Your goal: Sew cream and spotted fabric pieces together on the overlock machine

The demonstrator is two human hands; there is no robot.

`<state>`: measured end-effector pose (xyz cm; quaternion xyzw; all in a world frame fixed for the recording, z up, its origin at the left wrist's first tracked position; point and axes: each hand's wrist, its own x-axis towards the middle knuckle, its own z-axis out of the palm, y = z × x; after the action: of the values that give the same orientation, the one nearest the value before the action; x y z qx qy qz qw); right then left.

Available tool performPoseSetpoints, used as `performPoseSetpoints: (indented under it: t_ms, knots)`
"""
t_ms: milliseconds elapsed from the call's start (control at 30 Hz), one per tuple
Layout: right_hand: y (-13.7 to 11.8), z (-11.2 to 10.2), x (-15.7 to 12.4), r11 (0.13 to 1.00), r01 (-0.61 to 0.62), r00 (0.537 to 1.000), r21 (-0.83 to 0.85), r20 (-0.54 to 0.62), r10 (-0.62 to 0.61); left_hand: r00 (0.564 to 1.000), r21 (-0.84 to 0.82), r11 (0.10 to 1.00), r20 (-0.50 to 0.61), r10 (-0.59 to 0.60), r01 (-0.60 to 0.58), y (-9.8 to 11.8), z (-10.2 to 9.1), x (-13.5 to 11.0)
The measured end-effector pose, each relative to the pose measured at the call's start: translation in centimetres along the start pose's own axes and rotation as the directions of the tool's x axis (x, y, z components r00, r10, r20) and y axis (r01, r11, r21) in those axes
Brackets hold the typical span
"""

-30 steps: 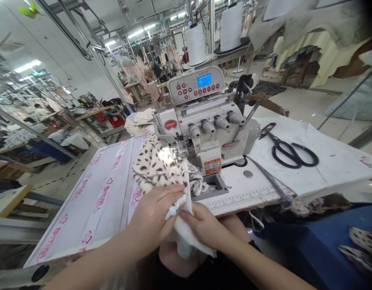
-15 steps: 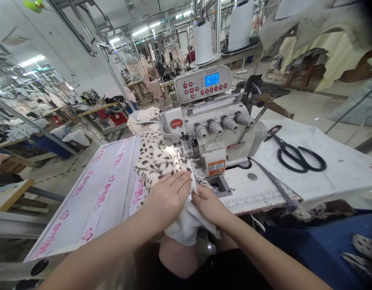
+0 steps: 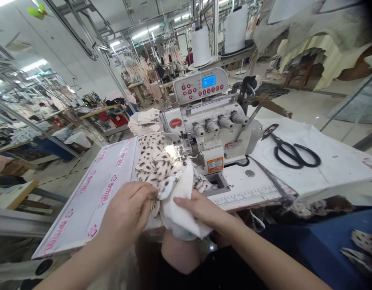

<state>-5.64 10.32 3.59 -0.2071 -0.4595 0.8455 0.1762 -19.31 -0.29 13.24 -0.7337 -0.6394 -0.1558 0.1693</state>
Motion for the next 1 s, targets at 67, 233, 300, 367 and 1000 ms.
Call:
performPoseSetpoints:
  t_ms: [67,233,300,367,1000]
  knots:
    - [0.6,1.8,1.1,0.986,0.047,0.998,0.159,0.024,-0.052,1.0,-0.027,0.999,0.011,0.021,-0.021,0.3,-0.5,0.5]
    - [1.6,3.5,1.6,0.984,0.155,0.982,0.086,0.1,-0.163,0.98,-0.055,0.978,0.011,-0.2,0.2,-0.4,0.5,1.1]
    - [1.6,2.5,0.7,0.971,0.201,0.979,-0.128,0.071,-0.193,0.958,-0.082,0.957,0.091,-0.272,0.279,-1.3,1.2,0.6]
    - [1.4,1.0,-0.4,0.922,0.212,0.975,-0.324,0.008,-0.222,0.945,-0.117,0.945,0.16,-0.286,0.305,-2.1,1.5,0.0]
    - [1.2,-1.0,-2.1,0.991,0.068,0.997,-0.113,-0.013,-0.07,0.92,-0.159,0.916,0.202,-0.335,0.368,-2.5,0.5,0.4]
